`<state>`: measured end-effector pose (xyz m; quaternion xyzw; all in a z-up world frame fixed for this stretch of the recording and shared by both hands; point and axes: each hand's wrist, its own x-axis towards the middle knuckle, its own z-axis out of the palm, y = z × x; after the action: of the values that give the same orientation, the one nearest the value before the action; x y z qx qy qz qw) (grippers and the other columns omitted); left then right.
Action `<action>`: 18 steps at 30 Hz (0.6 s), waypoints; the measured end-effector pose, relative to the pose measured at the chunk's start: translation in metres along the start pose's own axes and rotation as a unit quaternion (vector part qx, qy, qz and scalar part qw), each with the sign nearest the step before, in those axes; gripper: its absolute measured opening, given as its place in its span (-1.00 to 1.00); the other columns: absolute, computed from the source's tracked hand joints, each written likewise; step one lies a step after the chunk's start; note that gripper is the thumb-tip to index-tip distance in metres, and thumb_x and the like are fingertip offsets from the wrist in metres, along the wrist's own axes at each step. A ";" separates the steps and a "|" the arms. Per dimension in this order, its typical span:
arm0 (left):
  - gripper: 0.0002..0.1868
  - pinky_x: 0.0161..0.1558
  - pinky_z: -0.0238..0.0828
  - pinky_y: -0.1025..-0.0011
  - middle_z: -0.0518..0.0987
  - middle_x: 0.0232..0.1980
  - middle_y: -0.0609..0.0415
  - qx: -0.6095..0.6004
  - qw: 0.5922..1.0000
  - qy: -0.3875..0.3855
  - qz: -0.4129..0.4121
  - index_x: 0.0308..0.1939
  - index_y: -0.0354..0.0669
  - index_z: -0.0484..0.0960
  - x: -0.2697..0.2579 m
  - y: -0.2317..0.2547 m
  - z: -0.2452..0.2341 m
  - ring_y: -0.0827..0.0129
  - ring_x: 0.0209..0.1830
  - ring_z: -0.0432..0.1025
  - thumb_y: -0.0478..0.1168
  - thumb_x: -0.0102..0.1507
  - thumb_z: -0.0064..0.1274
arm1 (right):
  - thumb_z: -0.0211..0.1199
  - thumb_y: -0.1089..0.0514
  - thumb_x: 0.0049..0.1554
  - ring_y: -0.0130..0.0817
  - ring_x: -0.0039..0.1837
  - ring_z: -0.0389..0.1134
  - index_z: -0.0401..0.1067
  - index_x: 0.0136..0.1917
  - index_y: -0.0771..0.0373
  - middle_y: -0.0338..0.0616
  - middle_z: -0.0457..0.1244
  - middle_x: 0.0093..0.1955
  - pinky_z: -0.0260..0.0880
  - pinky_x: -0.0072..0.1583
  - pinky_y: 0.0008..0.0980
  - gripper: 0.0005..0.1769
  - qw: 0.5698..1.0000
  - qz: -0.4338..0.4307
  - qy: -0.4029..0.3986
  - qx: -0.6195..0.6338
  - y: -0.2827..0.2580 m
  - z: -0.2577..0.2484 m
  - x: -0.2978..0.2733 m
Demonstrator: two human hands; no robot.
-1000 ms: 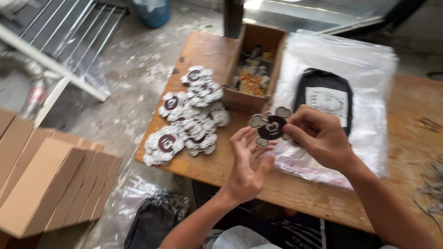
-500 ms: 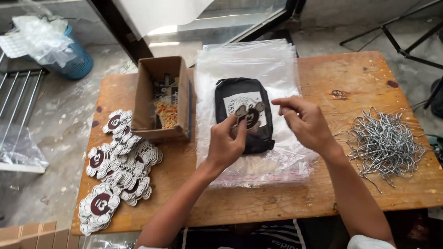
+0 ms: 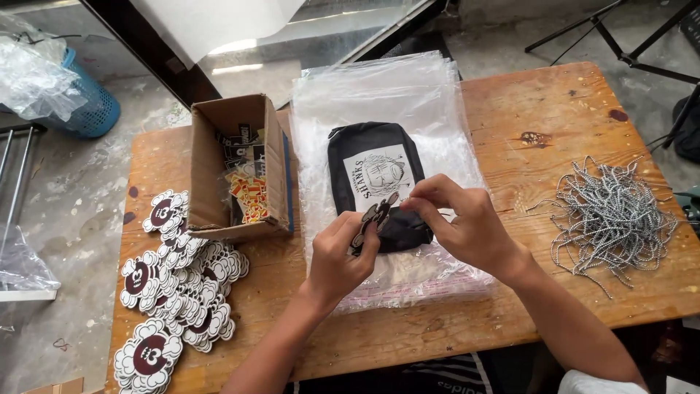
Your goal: The person attaches a metal chain to a black pouch using a small clip, then places the pouch into a clear plastic bag. The person repeats this process for a second pouch, handling the items on a wooden table.
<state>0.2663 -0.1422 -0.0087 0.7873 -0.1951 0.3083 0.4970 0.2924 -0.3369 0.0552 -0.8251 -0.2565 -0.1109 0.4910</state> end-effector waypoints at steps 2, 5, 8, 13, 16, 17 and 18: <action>-0.90 -0.52 0.39 0.52 0.49 -0.53 0.18 -0.008 1.000 0.005 -0.003 -0.36 -0.11 0.65 -0.004 -0.006 0.001 0.32 -0.60 0.43 -0.37 0.23 0.12 | 0.25 0.25 0.20 -0.40 -0.28 0.50 0.45 -0.06 0.16 -0.24 0.42 -0.33 0.54 -0.12 -0.44 -0.98 1.000 -0.014 0.010 -0.013 0.004 0.006 0.004; -0.90 -0.54 0.36 0.54 0.46 -0.54 0.19 -0.006 1.000 0.013 -0.003 -0.39 -0.10 0.64 -0.010 -0.013 0.002 0.37 -0.62 0.40 -0.36 0.23 0.14 | 0.34 0.25 0.16 -0.42 -0.40 0.36 0.50 -0.12 0.19 -0.29 0.33 -0.42 0.47 -0.29 -0.52 -0.96 0.996 -0.053 0.048 -0.054 0.016 0.016 0.004; -0.88 -0.56 0.37 0.57 0.44 -0.55 0.17 0.007 0.999 0.021 0.024 -0.42 -0.12 0.60 -0.003 -0.008 0.000 0.33 -0.64 0.42 -0.37 0.21 0.15 | 0.42 0.24 0.07 -0.52 -0.54 0.11 0.51 -0.17 0.18 -0.38 0.18 -0.55 0.24 -0.41 -0.57 -0.91 0.991 -0.064 0.102 -0.055 0.022 0.024 0.001; -0.91 -0.56 0.43 0.56 0.46 -0.51 0.19 0.037 0.998 0.008 0.053 -0.39 -0.10 0.63 -0.007 -0.006 0.004 0.34 -0.63 0.46 -0.37 0.19 0.18 | 0.36 0.34 0.02 -0.46 -0.57 0.05 0.51 -0.22 0.21 -0.30 0.10 -0.58 0.19 -0.45 -0.49 -0.92 0.991 -0.076 0.106 -0.030 0.019 0.028 -0.011; -0.93 -0.57 0.45 0.52 0.45 -0.51 0.18 0.056 0.997 0.001 0.060 -0.36 -0.10 0.64 -0.005 -0.003 0.003 0.33 -0.63 0.45 -0.37 0.18 0.19 | 0.35 0.35 0.02 -0.46 -0.57 0.02 0.52 -0.23 0.22 -0.29 0.09 -0.58 0.17 -0.47 -0.50 -0.92 0.990 -0.082 0.115 -0.028 0.025 0.027 -0.014; -0.93 -0.57 0.45 0.52 0.45 -0.51 0.18 0.056 0.997 -0.001 0.059 -0.36 -0.10 0.64 -0.006 -0.003 0.003 0.33 -0.63 0.45 -0.37 0.18 0.19 | 0.35 0.35 0.02 -0.46 -0.57 0.02 0.52 -0.23 0.22 -0.29 0.09 -0.58 0.17 -0.47 -0.50 -0.92 0.990 -0.081 0.115 -0.028 0.024 0.028 -0.015; -0.94 -0.58 0.44 0.53 0.45 -0.51 0.19 0.066 0.995 -0.001 0.072 -0.35 -0.09 0.65 -0.006 -0.004 0.004 0.33 -0.64 0.45 -0.34 0.20 0.19 | 0.35 0.36 0.01 -0.47 -0.57 0.02 0.52 -0.23 0.22 -0.28 0.09 -0.59 0.16 -0.47 -0.51 -0.92 0.990 -0.079 0.114 -0.020 0.023 0.028 -0.015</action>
<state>0.2657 -0.1442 -0.0165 0.8027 -0.2309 0.3543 0.4206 0.2903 -0.3267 0.0175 -0.7941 -0.2603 -0.2480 0.4900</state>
